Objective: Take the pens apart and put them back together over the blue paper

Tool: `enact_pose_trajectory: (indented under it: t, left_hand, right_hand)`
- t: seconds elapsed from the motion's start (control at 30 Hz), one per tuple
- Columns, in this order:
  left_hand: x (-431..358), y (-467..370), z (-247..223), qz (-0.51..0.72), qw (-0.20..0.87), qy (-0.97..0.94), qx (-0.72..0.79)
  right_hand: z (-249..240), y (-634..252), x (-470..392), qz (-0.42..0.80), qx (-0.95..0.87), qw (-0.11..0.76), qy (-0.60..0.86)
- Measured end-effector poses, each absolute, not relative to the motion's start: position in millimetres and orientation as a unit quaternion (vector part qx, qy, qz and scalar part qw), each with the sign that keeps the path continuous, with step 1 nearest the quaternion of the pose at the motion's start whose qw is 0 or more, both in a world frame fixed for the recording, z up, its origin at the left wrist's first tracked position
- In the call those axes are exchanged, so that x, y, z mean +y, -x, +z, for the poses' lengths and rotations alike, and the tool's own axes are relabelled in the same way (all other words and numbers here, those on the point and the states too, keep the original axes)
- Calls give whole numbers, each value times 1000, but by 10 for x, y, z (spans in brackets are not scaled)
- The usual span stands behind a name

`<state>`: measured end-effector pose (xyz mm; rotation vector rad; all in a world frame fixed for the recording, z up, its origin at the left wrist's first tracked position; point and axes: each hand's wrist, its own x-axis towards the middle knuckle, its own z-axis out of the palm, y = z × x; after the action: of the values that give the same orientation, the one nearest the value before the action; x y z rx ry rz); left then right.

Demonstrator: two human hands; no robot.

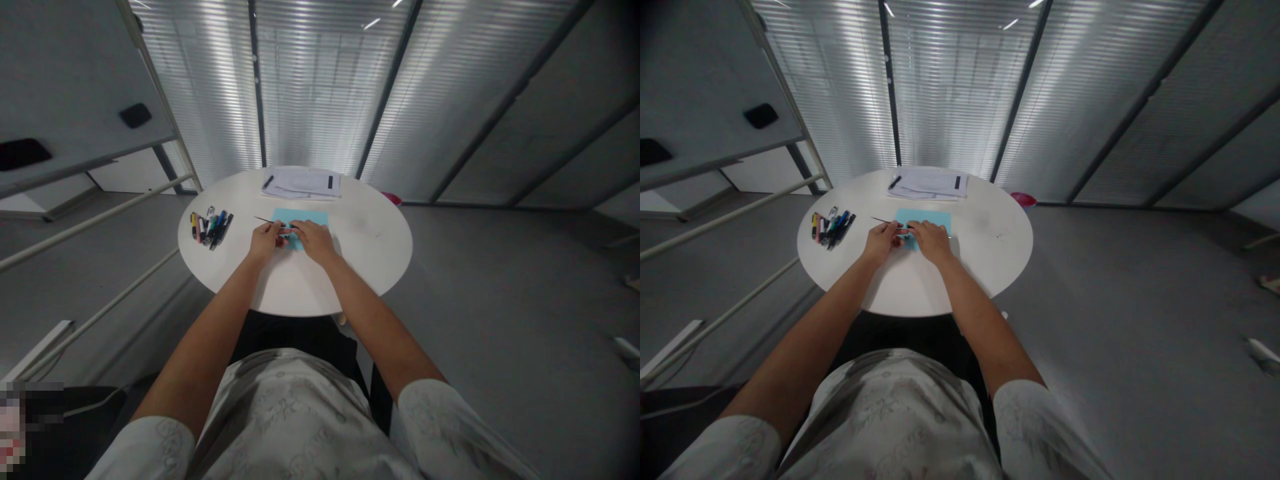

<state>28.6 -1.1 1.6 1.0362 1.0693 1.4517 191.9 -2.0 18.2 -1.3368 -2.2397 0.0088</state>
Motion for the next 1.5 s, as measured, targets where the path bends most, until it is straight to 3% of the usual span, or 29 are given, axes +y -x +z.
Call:
enact_pose_trajectory:
  t: [0.77,1.23,1.5]
  left_hand:
    - [-18,-252,43,609,540,-409,412]
    - [-37,-270,19,596,466,-498,424]
    - [-43,-248,28,589,523,-463,405]
  right_hand:
    - [139,-1944,31,65,-845,278,452]
    - [67,-1885,91,119,-833,330,429]
    - [125,-1935,97,135,-751,460,454]
